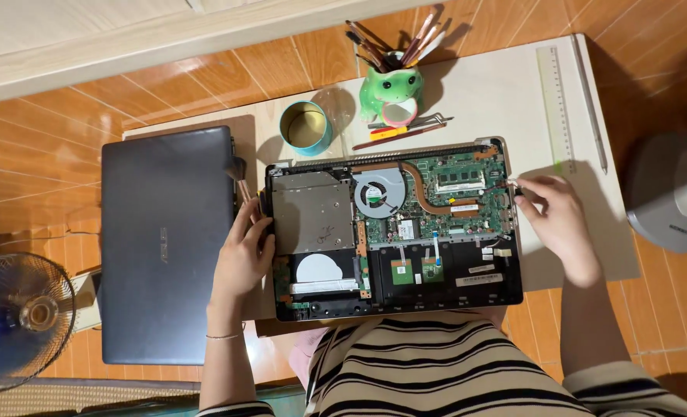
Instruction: Cleaning and repairing the internal components of an opened laptop.
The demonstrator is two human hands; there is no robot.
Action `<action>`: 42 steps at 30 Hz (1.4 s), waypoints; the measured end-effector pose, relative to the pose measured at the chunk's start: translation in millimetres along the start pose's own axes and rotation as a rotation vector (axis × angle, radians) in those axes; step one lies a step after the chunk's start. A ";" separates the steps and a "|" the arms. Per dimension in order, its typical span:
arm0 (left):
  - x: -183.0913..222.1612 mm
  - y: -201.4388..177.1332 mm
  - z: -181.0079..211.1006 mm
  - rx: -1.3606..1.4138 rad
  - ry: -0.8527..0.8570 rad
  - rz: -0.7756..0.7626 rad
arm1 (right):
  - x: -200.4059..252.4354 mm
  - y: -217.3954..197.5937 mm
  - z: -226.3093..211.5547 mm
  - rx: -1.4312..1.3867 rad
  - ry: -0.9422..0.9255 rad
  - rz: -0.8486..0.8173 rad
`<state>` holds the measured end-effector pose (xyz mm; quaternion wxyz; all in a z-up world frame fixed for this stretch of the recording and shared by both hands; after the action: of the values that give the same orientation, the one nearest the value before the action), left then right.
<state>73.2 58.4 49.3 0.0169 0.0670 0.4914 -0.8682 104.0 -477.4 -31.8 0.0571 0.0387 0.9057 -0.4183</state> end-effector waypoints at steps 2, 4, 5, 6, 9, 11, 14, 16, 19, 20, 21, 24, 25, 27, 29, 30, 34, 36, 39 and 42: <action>-0.6 8.1 -4.7 -0.010 0.009 -0.024 | -2.7 4.9 -3.9 0.067 -0.046 -0.048; 0.1 15.7 -5.5 -0.102 0.058 -0.013 | -2.7 5.9 -7.3 0.101 -0.081 -0.029; 0.0 16.7 -3.4 -0.101 0.058 -0.018 | -2.2 5.3 -6.2 0.102 -0.077 -0.032; -0.3 17.9 -3.2 -0.109 0.031 -0.025 | -1.7 3.7 -2.4 0.023 -0.032 -0.013; 0.2 19.0 0.2 -0.137 -0.009 -0.032 | -3.1 1.8 8.9 -0.128 0.042 -0.005; 0.4 17.4 8.5 -0.156 -0.020 -0.032 | -5.4 0.5 12.7 -0.199 0.071 -0.014; -2.2 10.0 36.2 -0.218 0.037 0.030 | -9.7 1.4 12.2 -0.570 0.190 -0.028; -2.9 9.9 58.2 -0.100 0.082 0.035 | -9.0 -1.8 5.0 -0.851 0.221 0.002; -8.6 23.2 105.4 0.106 0.135 -0.051 | -2.7 5.0 11.8 -0.904 0.276 -0.019; -8.6 35.3 117.4 0.108 0.132 -0.056 | -0.1 6.5 7.9 -0.902 0.281 -0.021; -8.6 50.1 131.0 0.275 0.146 -0.139 | -0.3 9.7 1.0 -0.910 0.255 -0.049; -13.8 97.4 165.8 0.609 0.084 -0.346 | 1.0 14.6 -30.3 -0.920 0.224 -0.106; -14.9 117.9 176.7 0.777 0.011 -0.473 | 2.5 15.5 -42.4 -0.917 0.221 -0.130; -20.3 157.2 186.9 0.929 -0.038 -0.520 | 3.6 18.1 -49.1 -0.908 0.255 -0.113; -28.9 186.1 198.4 1.084 -0.087 -0.565 | 5.4 22.3 -47.1 -0.896 0.289 -0.096; -36.3 192.7 203.2 1.140 -0.104 -0.539 | 5.7 24.5 -43.9 -0.913 0.273 -0.082; -53.3 210.4 219.3 1.088 -0.185 -0.569 | 7.0 32.1 -34.4 -0.994 0.224 -0.055; -53.6 215.1 222.6 1.073 -0.207 -0.601 | 7.1 32.6 -39.1 -0.933 0.200 -0.061; -52.7 220.6 220.0 1.071 -0.174 -0.590 | 9.3 35.6 -40.0 -0.828 0.131 -0.056; -49.3 230.8 207.9 1.104 -0.144 -0.560 | 11.9 32.2 -55.8 -0.754 0.069 -0.083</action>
<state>123.2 -240.5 -34.9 -0.2155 -0.1240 -0.0334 -0.9680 92.0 -413.7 -21.8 0.0199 -0.0075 0.9982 -0.0562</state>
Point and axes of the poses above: each hand's wrist, its own x-axis away from the middle knuckle, its own y-axis out of the palm, z = x × y, the point moved 7 cm from there along -x, towards the middle knuckle, and after that the axes turned 6 degrees about -y, right-handed, at the moved point
